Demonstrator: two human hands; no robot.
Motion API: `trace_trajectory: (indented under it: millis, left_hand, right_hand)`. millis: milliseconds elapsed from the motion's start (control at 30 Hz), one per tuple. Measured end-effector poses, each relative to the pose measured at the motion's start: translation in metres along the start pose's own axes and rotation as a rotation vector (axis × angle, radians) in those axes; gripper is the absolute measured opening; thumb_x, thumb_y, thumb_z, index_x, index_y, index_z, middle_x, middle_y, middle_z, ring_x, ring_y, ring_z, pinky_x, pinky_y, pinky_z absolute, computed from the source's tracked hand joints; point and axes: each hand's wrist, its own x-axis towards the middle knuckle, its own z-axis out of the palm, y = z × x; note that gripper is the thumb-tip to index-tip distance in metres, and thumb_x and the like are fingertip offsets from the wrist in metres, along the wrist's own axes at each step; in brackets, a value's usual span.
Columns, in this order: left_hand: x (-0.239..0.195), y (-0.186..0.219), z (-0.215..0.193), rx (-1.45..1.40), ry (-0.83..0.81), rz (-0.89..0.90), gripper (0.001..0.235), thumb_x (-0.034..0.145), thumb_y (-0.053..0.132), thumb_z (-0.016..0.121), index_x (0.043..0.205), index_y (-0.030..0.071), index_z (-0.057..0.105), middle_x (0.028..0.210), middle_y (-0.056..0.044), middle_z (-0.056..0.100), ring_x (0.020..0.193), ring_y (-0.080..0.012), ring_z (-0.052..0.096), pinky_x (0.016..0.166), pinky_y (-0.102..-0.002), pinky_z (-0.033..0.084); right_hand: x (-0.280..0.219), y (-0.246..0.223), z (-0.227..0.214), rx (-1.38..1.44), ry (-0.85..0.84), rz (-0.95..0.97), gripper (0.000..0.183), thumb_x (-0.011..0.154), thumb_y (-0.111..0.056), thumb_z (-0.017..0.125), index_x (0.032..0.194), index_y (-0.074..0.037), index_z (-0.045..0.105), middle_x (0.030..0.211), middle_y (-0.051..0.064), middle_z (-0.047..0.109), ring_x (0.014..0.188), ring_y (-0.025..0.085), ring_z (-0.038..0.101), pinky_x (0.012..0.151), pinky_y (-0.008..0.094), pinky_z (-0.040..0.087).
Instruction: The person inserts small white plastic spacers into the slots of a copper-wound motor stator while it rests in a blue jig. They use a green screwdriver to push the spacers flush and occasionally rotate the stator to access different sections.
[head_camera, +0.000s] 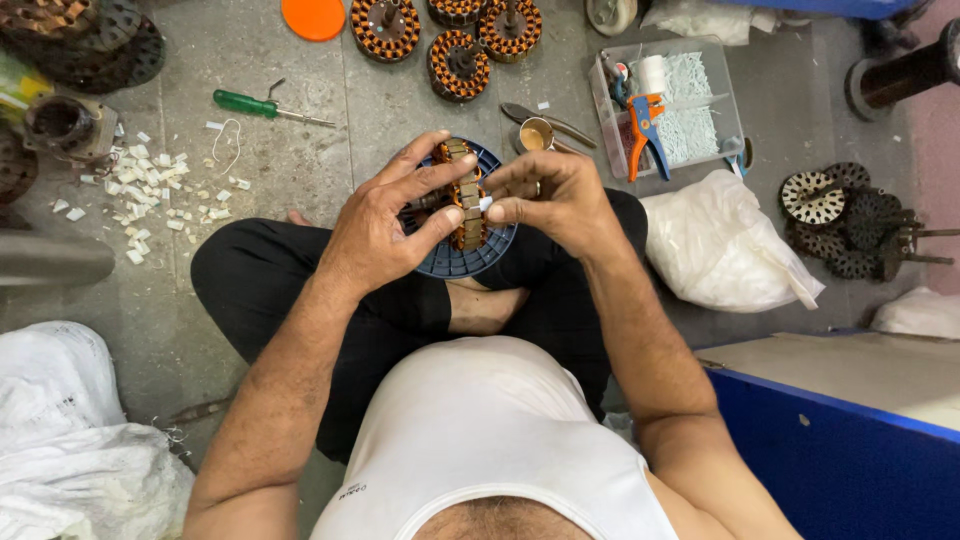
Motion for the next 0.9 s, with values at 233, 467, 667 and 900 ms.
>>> trace_trajectory:
  millis: [233,467,667,900]
  left_hand:
    - [0.000,0.000,-0.001,-0.027,-0.001,0.026,0.049,0.091,0.026,0.077,0.139,0.025,0.066,0.160,-0.010,0.049,0.142,-0.0316,0.056,0.114,-0.044,0.050]
    - [0.003,-0.002,-0.001,-0.046,-0.029,-0.009,0.049,0.091,0.026,0.078,0.138,0.026,0.066,0.160,-0.010,0.049,0.143,-0.0313,0.054,0.114,-0.045,0.049]
    - [0.001,-0.004,-0.002,-0.074,-0.037,-0.025,0.049,0.090,0.028,0.077,0.138,0.027,0.066,0.161,-0.009,0.048,0.144,-0.0312,0.053,0.116,-0.046,0.047]
    - [0.002,-0.008,-0.002,-0.064,-0.053,-0.011,0.054,0.090,0.030,0.076,0.142,0.028,0.063,0.162,-0.011,0.047,0.147,-0.0326,0.049,0.118,-0.049,0.044]
  right_hand:
    - [-0.003,0.001,0.002,-0.197,-0.036,-0.172,0.014,0.083,0.004,0.083,0.095,0.001,0.076,0.095,0.006,0.070,0.088,0.011,0.067,0.076,0.024,0.055]
    - [0.006,0.000,-0.002,-0.122,-0.068,-0.041,0.016,0.083,0.005,0.084,0.095,0.001,0.075,0.091,0.007,0.071,0.081,0.011,0.068,0.072,0.023,0.057]
    - [-0.001,0.010,0.000,0.181,0.001,-0.012,0.021,0.080,0.002,0.082,0.100,0.001,0.075,0.095,0.011,0.075,0.084,0.014,0.073,0.077,0.026,0.063]
    - [0.000,0.019,-0.003,0.129,-0.007,-0.088,0.016,0.081,0.002,0.084,0.095,0.003,0.077,0.093,0.010,0.073,0.081,0.014,0.070,0.074,0.026,0.061]
